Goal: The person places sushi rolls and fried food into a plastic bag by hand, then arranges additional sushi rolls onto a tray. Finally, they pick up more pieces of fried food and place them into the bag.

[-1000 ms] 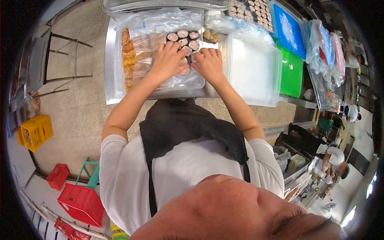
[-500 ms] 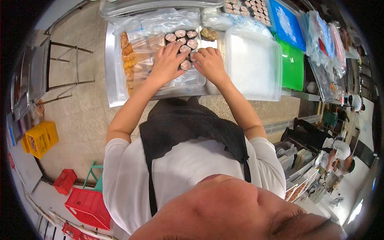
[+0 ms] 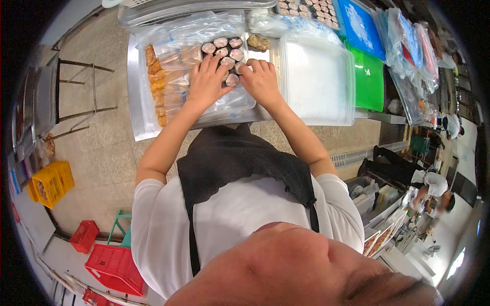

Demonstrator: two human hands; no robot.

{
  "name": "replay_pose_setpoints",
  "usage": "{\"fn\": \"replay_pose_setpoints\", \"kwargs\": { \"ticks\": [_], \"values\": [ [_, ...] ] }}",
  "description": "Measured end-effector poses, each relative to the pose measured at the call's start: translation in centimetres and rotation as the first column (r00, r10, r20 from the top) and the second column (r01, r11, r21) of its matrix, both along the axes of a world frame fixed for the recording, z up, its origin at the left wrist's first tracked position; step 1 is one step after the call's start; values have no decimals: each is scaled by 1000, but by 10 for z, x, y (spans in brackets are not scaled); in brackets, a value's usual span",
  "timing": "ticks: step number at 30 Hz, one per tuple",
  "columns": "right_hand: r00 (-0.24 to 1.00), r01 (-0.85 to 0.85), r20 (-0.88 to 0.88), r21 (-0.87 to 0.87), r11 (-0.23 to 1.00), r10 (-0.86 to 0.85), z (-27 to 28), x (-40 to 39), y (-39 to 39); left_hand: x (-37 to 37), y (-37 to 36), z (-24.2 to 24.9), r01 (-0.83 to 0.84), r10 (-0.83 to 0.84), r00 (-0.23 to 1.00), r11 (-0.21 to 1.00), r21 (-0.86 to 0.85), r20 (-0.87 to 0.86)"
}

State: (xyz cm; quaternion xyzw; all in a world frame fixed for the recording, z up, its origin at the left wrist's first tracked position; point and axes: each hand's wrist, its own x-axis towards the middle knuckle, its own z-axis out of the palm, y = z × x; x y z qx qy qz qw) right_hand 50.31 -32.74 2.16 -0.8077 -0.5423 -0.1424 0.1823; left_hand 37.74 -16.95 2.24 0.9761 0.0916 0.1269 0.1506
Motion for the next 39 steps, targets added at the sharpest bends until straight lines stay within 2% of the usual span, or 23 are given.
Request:
{"fn": "replay_pose_setpoints", "kwargs": {
  "ticks": [3, 6, 7, 8, 9, 11, 12, 13, 15, 18, 21, 22, 25, 28, 31, 33, 35, 38, 39],
  "values": [
    [987, -74, -142, -18, 997, 70, 13, 6, -7, 0, -2, 4, -16, 15, 1000, 999, -32, -6],
    [989, -48, -133, 97, 994, 61, 27, 60, -11, 0, -2, 7, -12, 11, 999, 1000, -23, -46],
    [998, 8, -57, 152, 988, 0, 33, 89, -12, 0, -2, 7, -11, 11, 998, 1000, -13, -66],
    [998, 24, -67, 250, 968, -8, 44, 121, -11, -1, -3, 10, -12, 11, 998, 1000, -14, -64],
    [997, 82, -34, 268, 960, -75, 54, 151, -11, -1, -4, 14, -14, 14, 998, 1000, -15, -61],
    [978, 67, 167, 303, 951, -123, 57, 225, -10, -2, -5, 18, -18, 17, 998, 1000, -9, -64],
    [976, 210, 17, 231, 950, -219, 52, 252, -10, -3, -4, 19, -18, 18, 997, 1000, -2, -68],
    [984, 143, 78, 216, 966, -163, 39, 294, -10, -4, -4, 20, -18, 19, 997, 1000, 6, -74],
    [947, 303, -112, 15, 953, -300, 24, 344, -9, -5, -7, 20, -28, 27, 998, 1000, -7, -60],
    [945, 248, -138, -286, 926, -296, -32, 440, -5, -11, -15, 24, -79, 74, 995, 995, -64, -69],
    [953, 193, -126, -445, 875, -274, -6, 408, 19, -17, -16, 26, -194, 190, 980, 978, -75, -65],
    [953, 102, -226, -386, 917, -201, -20, 418, 23, -24, -16, 27, -245, 241, 969, 967, -65, -63],
    [955, 93, -169, -610, 787, -244, -30, 425, 38, -38, -14, 28, -370, 370, 929, 927, -60, -10],
    [891, 211, -256, -500, 840, -376, -44, 432, 36, -45, -19, 30, -396, 395, 918, 917, -53, -29],
    [848, 386, -275, -266, 884, -453, -28, 427, 22, -49, -22, 28, -375, 372, 926, 926, -47, -60],
    [821, 469, -396, 56, 882, -411, -6, 421, 12, -47, -21, 28, -356, 353, 932, 934, -34, -82],
    [820, 461, -502, 293, 838, -276, 37, 380, 0, -45, -19, 27, -337, 333, 938, 941, -30, -94],
    [767, 437, -642, 509, 742, -11, 81, 305, -15, -42, -11, 13, -321, 319, 945, 947, -11, -74],
    [753, 340, -644, 557, 757, 135, 83, 280, -19, -43, -8, 12, -305, 303, 950, 952, -19, -75]
  ]
}}
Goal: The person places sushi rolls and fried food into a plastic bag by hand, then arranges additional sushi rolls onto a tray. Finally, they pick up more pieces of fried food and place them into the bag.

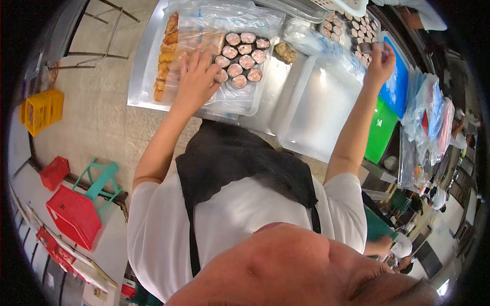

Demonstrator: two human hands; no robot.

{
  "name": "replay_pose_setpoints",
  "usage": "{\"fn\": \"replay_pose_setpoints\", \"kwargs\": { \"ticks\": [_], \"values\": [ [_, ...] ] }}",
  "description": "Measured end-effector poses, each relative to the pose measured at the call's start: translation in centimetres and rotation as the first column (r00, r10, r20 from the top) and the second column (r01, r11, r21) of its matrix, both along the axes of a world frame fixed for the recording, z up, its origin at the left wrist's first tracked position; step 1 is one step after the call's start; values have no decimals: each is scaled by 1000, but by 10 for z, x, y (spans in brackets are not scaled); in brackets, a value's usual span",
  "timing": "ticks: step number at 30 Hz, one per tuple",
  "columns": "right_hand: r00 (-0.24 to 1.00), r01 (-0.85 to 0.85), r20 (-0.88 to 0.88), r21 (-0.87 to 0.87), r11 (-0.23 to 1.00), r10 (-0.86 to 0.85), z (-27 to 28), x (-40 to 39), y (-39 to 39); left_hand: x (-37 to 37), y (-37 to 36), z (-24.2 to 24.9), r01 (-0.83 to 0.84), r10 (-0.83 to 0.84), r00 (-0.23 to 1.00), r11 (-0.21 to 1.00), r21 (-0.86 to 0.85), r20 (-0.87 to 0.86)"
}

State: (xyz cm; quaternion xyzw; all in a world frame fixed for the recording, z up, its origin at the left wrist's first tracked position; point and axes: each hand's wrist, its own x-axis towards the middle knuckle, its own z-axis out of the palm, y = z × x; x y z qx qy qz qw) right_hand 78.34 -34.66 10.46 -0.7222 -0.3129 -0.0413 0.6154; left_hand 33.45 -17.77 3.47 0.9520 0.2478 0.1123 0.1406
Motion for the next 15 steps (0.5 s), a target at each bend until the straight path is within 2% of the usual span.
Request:
{"fn": "replay_pose_setpoints", "kwargs": {
  "ticks": [1, 2, 3, 4, 5, 6, 8, 11, 15],
  "values": [
    [991, -133, -4, 68, 989, 133, 2, -28, -2, -1, 2, 0, 18, -18, 1000, 1000, -8, 1],
    [981, -192, 21, -1, 981, 192, 7, -71, -1, -3, 4, 0, 38, -38, 999, 999, -17, 1],
    [934, -341, -145, -86, 936, 327, 11, -111, -3, -4, 5, 2, 55, -55, 998, 998, -28, -8],
    [897, -405, -254, -139, 904, 362, -2, -149, -4, -6, 5, 5, 71, -72, 997, 997, -39, -16],
    [834, -542, -240, -181, 821, 497, -8, -187, 0, -9, 6, 7, 86, -88, 996, 995, -50, -24],
    [829, -559, -205, -273, 783, 520, -19, -222, 4, -13, 7, 8, 111, -112, 994, 992, -51, -13],
    [773, -633, -213, -323, 703, 598, -32, -275, 17, -21, 10, 7, 160, -160, 987, 986, -54, 11],
    [734, -634, -63, -419, 650, 676, -62, -310, 26, -31, 15, 3, 185, -181, 982, 979, -86, 45],
    [800, -499, -61, -620, 605, 597, -54, -333, 23, -36, 18, -1, 257, -253, 966, 963, -86, 59]
  ]
}}
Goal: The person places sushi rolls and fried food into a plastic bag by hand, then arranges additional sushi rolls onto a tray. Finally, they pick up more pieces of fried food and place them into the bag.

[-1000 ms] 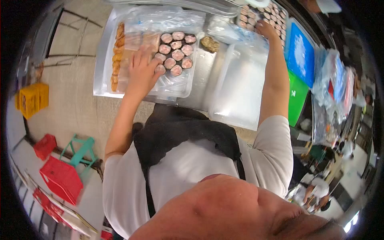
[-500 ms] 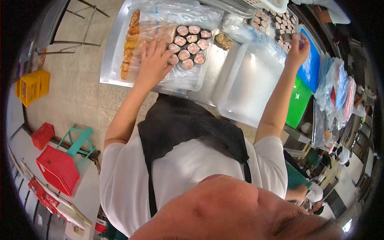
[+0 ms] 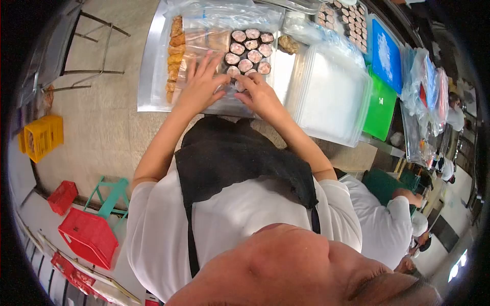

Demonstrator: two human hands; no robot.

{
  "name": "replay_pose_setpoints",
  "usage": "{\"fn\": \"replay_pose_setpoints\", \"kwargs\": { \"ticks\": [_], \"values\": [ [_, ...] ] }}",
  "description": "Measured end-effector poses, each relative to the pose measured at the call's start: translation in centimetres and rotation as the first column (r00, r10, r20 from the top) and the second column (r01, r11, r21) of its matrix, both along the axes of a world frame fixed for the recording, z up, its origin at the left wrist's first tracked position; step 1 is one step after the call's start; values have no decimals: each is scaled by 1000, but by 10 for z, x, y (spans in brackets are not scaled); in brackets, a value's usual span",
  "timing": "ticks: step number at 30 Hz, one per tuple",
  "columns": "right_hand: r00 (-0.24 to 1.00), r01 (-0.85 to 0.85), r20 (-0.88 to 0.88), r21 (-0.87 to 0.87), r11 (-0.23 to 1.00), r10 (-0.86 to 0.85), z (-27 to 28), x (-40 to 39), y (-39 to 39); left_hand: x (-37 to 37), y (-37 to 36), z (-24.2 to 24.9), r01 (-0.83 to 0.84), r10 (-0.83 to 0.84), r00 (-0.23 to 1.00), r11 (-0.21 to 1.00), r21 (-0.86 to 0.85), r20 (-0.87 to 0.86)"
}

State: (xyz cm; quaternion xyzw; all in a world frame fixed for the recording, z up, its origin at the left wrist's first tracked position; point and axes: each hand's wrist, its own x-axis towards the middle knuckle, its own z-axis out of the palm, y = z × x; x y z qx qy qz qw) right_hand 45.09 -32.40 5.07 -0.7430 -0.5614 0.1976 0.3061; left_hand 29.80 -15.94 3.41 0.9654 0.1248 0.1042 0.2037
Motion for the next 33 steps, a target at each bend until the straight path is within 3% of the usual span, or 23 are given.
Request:
{"fn": "replay_pose_setpoints", "kwargs": {
  "ticks": [5, 8, 14, 17, 23, 29, 30, 33],
  "values": [
    [997, 45, 67, -94, 995, -38, 1, -5, 0, -3, 5, 5, 28, -28, 999, 1000, -3, 39],
    [996, 86, -13, -115, 990, -88, -1, -6, 10, -3, 8, -3, 46, -44, 996, 999, -21, 80],
    [986, 166, -10, -43, 985, -167, -7, -5, 16, -2, 6, -7, 35, -34, 998, 999, -10, 54],
    [963, 249, -79, -111, 962, -258, -2, -5, 21, -2, 6, -8, 34, -34, 998, 999, -8, 59],
    [918, 203, -263, -336, 920, -298, 13, -1, 18, -4, 7, -9, 48, -47, 996, 999, -11, 70],
    [978, 81, -195, 22, 996, -75, -8, -18, 14, -4, 7, -11, 45, -46, 998, 999, 31, 40],
    [974, 107, -203, 28, 994, -99, -7, -19, 18, -4, 7, -11, 45, -46, 998, 999, 31, 39],
    [935, 181, -243, -298, 937, -258, 7, -8, 21, -5, 7, -8, 45, -46, 998, 999, 23, 39]
  ]
}}
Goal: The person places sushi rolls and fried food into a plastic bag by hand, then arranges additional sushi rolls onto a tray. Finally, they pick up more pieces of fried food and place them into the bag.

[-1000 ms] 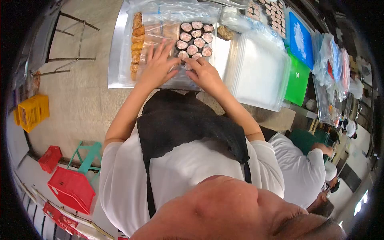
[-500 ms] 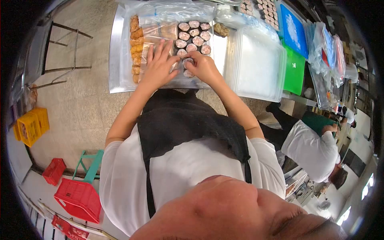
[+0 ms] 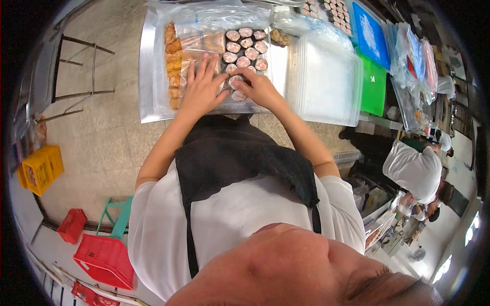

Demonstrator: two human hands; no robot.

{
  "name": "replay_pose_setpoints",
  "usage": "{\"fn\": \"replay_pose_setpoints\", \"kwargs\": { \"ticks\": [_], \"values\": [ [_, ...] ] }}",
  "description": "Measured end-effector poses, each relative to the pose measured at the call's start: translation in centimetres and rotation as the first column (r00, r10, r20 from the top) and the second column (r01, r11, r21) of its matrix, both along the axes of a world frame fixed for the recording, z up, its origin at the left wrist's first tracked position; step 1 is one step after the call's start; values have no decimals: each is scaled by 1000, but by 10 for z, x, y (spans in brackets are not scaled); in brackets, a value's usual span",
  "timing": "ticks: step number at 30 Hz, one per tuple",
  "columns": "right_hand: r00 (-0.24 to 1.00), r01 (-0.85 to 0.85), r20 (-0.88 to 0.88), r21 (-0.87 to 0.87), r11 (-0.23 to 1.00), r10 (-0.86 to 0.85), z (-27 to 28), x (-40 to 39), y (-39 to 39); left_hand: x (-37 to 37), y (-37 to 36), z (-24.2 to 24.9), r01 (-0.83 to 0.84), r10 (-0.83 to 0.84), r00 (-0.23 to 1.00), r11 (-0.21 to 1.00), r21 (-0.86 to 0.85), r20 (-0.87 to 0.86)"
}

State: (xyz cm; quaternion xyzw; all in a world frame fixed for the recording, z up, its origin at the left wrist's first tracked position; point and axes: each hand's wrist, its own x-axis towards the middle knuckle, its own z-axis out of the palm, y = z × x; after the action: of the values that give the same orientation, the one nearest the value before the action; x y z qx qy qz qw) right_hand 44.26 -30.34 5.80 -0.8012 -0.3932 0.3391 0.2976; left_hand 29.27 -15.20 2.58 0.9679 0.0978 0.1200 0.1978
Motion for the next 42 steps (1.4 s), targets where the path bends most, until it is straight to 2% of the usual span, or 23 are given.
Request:
{"fn": "replay_pose_setpoints", "kwargs": {
  "ticks": [3, 6, 9, 12, 15, 18, 21, 24, 25, 27, 30, 33, 36, 39, 42],
  "values": [
    [995, -27, 95, 27, 999, 24, -7, 2, 1, 0, -1, 0, -10, 10, 1000, 1000, -15, 17],
    [999, 21, 48, 35, 999, -22, -11, 1, 4, -1, 0, -1, -16, 16, 999, 1000, -13, 32],
    [989, 89, -114, -8, 996, -89, -15, 3, 2, -1, -1, -3, -30, 30, 999, 999, -10, 26],
    [915, 67, -380, -186, 980, -135, -8, 7, 0, 0, 0, -2, -34, 35, 999, 999, -17, 24],
    [957, 160, -242, -7, 987, -157, -30, 1, -2, -1, -1, -2, -30, 31, 999, 999, -29, 28],
    [948, 220, -240, 8, 976, -211, -36, -2, -3, -2, 0, -4, -19, 19, 999, 999, -27, 31],
    [930, 199, -326, 53, 979, -171, -22, -7, -14, -1, 2, -3, -11, 12, 999, 999, -31, 37],
    [1000, -2, -9, 147, 989, 3, 4, -17, -15, -1, 1, -3, -11, 11, 1000, 999, -32, 12],
    [998, -15, 65, 139, 990, 6, 0, -17, -14, -1, 2, -3, -9, 9, 1000, 999, -31, -5],
    [977, -39, 212, 123, 992, 13, -8, -20, -9, -1, 2, -2, -13, 12, 999, 1000, -28, -36],
    [945, -69, 319, -16, 997, 70, -6, -25, -3, 1, 1, 1, -27, 25, 998, 999, -19, -65],
    [944, -98, 325, 136, 986, 49, -25, -19, -6, 2, 0, 0, -30, 30, 998, 999, -17, -50],
    [992, 45, 107, 214, 976, -70, -27, -19, -11, -2, 3, -2, -20, 20, 1000, 1000, -21, -16],
    [990, 50, 118, 217, 975, -77, -30, -21, -18, -6, 6, 1, -11, 11, 1000, 1000, -13, -15],
    [991, -22, 135, 302, 953, -20, -33, -19, -19, -9, 6, -1, 3, -3, 1000, 1000, -15, 5]
  ]
}}
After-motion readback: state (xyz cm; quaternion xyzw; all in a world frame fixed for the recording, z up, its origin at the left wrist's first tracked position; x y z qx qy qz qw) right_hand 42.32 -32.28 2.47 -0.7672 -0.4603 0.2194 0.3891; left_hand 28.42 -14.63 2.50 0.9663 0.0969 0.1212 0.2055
